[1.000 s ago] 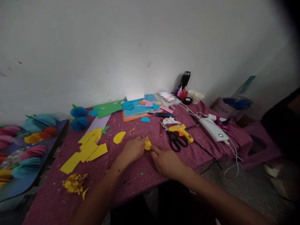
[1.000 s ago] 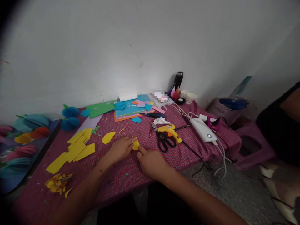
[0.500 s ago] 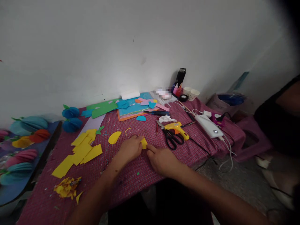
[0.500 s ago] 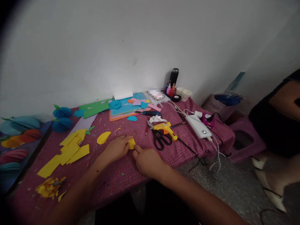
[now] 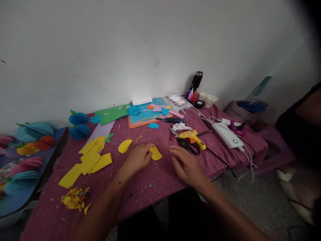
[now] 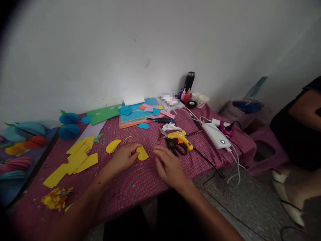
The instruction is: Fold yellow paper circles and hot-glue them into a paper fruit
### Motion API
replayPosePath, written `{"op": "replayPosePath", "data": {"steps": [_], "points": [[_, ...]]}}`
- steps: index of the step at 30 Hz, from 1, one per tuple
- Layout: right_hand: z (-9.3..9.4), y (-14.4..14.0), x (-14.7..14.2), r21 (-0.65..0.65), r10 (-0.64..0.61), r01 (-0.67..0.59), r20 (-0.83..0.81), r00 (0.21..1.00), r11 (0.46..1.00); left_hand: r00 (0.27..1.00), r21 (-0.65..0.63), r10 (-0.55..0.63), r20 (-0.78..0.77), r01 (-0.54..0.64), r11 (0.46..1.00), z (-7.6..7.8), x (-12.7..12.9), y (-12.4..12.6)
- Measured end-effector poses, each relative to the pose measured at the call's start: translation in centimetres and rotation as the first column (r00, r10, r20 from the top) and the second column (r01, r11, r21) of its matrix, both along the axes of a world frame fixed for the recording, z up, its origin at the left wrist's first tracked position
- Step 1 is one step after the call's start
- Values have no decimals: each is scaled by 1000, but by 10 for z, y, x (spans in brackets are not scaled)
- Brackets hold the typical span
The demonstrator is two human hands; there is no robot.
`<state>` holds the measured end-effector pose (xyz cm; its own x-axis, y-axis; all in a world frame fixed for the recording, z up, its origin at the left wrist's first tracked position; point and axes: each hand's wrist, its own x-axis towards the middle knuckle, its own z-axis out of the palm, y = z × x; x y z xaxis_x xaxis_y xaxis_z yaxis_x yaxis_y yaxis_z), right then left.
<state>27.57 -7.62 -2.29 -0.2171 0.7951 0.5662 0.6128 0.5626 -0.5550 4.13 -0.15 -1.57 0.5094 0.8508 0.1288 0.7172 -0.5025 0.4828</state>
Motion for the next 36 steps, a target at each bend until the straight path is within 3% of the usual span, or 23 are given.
{"op": "replayPosePath", "data": {"steps": [3, 6, 11, 14, 17, 23, 27, 32, 36], "points": [[2, 4, -3, 1, -32, 32, -63, 997, 999, 1000, -11, 20, 7, -20, 1000, -2, 0, 0], [2, 10, -17, -123, 1, 5, 49, 999, 992, 997, 4, 31, 64, -31, 1000, 0, 1, 1], [-2, 27, -39, -312, -105, 121, 66, 992, 942, 990, 63, 27, 138, -36, 997, 7, 2, 1], [-5, 40, -48, -400, -81, 79, 14, 997, 913, 984, 60, 25, 178, -36, 998, 10, 3, 1], [-7, 53, -54, -450, -52, 30, -37, 998, 892, 970, -21, 47, 239, -43, 999, 9, 3, 1], [-11, 62, -56, -475, -59, 10, -88, 994, 880, 913, -153, 81, 401, -21, 988, 10, 5, -1], [-13, 59, -56, -474, -17, -98, -233, 972, 875, 857, -197, 138, 496, -44, 980, 10, 7, -2], [-14, 56, -58, -484, -10, -224, -434, 901, 846, 756, -313, 184, 628, 29, 949, 9, 7, -1], [-10, 56, -55, -494, 19, -276, -464, 886, 824, 724, -383, 247, 644, 26, 924, 15, 7, -2]]}}
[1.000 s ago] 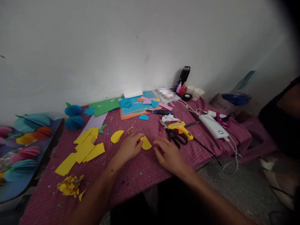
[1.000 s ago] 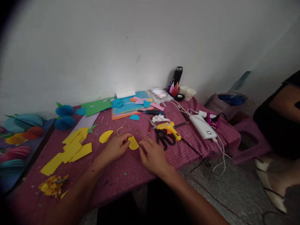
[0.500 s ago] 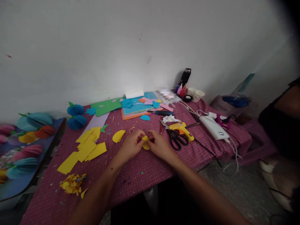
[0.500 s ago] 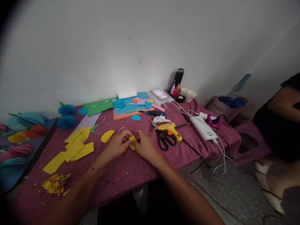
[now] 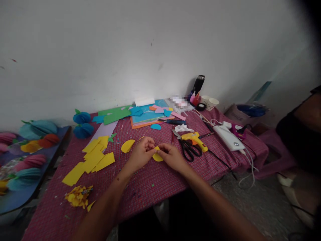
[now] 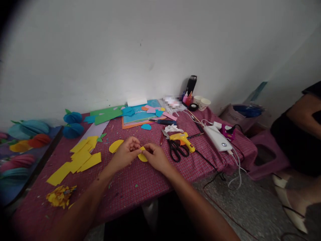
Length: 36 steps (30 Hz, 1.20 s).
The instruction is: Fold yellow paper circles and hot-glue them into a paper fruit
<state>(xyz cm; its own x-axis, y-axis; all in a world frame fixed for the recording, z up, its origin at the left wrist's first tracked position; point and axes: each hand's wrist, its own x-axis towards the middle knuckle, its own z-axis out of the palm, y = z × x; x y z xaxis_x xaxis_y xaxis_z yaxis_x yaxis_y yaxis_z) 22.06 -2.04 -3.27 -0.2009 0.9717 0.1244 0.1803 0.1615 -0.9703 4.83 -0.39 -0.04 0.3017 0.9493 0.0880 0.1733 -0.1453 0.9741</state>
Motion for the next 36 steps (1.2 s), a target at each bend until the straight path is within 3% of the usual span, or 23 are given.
{"op": "replayPosePath", "data": {"steps": [8, 11, 16, 21, 24, 30, 36], "points": [[1, 0, 7, -28, 27, -28, -24, 999, 999, 999, -53, 32, 4, -32, 998, 3, 0, -1], [1, 0, 8, -61, -32, 27, -81, 996, 998, 999, -35, 33, 41, -32, 999, 1, 0, 0], [-1, 1, 9, -107, -132, 115, -173, 976, 988, 998, -142, 14, 67, -4, 990, 2, 0, 1], [-1, 2, 6, -148, -193, 166, -190, 962, 975, 998, -135, 3, 70, 6, 991, 2, 3, -2], [9, 7, 2, -151, -152, 127, -168, 974, 980, 993, -111, 59, 104, -47, 993, 1, 1, 0], [32, 38, -28, -175, -32, -10, -236, 971, 984, 933, -16, 302, 198, -305, 952, 1, -15, 15], [16, 64, -53, -115, -57, 25, -283, 957, 993, 913, 19, 360, 191, -370, 929, -7, -27, 24]]}}
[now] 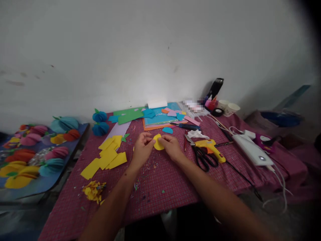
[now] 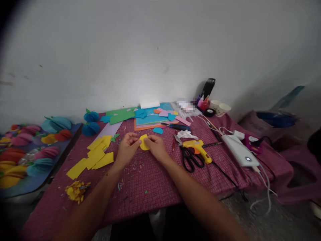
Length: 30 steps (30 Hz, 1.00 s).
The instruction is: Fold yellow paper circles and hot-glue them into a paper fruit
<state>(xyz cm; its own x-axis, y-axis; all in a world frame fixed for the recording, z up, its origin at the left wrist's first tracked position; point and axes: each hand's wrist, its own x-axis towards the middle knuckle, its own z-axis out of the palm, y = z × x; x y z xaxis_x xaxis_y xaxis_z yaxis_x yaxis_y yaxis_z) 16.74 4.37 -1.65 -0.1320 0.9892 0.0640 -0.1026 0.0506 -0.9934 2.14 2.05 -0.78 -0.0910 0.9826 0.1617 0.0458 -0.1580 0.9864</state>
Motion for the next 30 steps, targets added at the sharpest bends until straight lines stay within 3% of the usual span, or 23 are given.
{"op": "replayPosePath", "data": {"steps": [5, 12, 17, 26, 30], "points": [[-7, -1, 14, 129, 10, -26, 121, 993, 991, 999, 1, 17, 46, -17, 1000, -2, 5, -1], [-5, 0, 28, 268, -131, 48, 301, 945, 962, 993, -26, 42, 110, -40, 999, -6, 4, 3], [-8, -3, 29, 415, -211, 4, 454, 865, 910, 997, -12, 36, 72, -35, 999, -7, 5, 2], [-5, -1, 39, 489, -343, 79, 479, 808, 868, 1000, -27, 15, -1, -15, 1000, -5, 3, 1], [-5, -2, 39, 518, -334, 16, 527, 781, 855, 1000, -35, -14, 13, 14, 999, -3, 4, 0]]}}
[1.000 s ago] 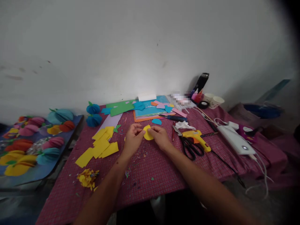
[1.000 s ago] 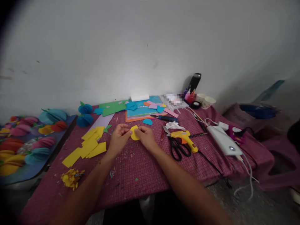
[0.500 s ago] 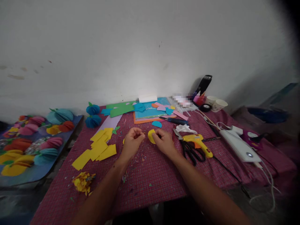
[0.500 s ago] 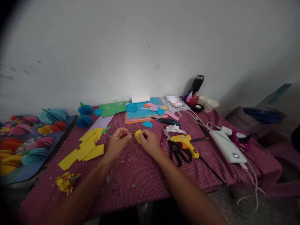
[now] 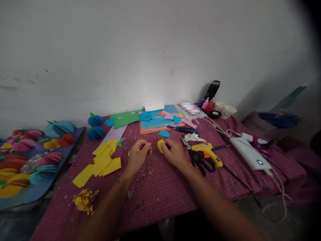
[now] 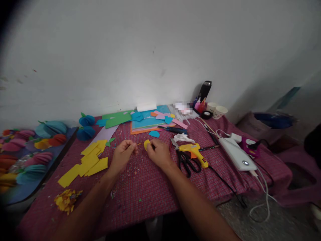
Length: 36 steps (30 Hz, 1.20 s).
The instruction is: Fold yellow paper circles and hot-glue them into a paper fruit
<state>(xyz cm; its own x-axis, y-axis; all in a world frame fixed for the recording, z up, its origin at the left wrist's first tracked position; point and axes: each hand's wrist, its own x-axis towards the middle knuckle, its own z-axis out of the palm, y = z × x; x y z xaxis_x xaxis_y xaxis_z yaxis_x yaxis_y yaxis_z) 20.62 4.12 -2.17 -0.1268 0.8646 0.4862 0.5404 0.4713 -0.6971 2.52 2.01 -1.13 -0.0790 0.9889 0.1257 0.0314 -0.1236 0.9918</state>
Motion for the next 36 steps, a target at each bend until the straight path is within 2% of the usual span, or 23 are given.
{"op": "replayPosePath", "data": {"steps": [4, 8, 13, 16, 21, 26, 31, 36], "points": [[1, -3, -1, 26, 43, -45, 85, 996, 999, 998, -12, -54, -20, 54, 998, 3, 1, -2], [1, -4, -1, 15, 94, -96, 88, 992, 995, 995, 14, -92, -38, 93, 996, 6, -2, -3], [1, -4, -2, -85, 234, -232, 14, 972, 969, 991, 50, -115, -62, 118, 992, 8, -8, -2], [1, -5, -3, -160, 295, -299, -49, 954, 941, 983, 61, -124, -136, 134, 989, 12, -8, -3], [2, -5, -2, -216, 312, -324, -85, 946, 921, 948, 85, -78, -310, 109, 990, 15, -8, -5], [0, -4, -2, -239, 322, -343, -124, 939, 908, 921, 114, -15, -388, 65, 991, 13, -8, -5], [-1, -4, -2, -246, 350, -380, -157, 923, 891, 919, 88, 1, -393, 37, 995, 16, -8, -8], [3, -6, -2, -266, 359, -390, -160, 920, 882, 967, 91, -25, -255, 50, 995, 15, -9, -8]]}}
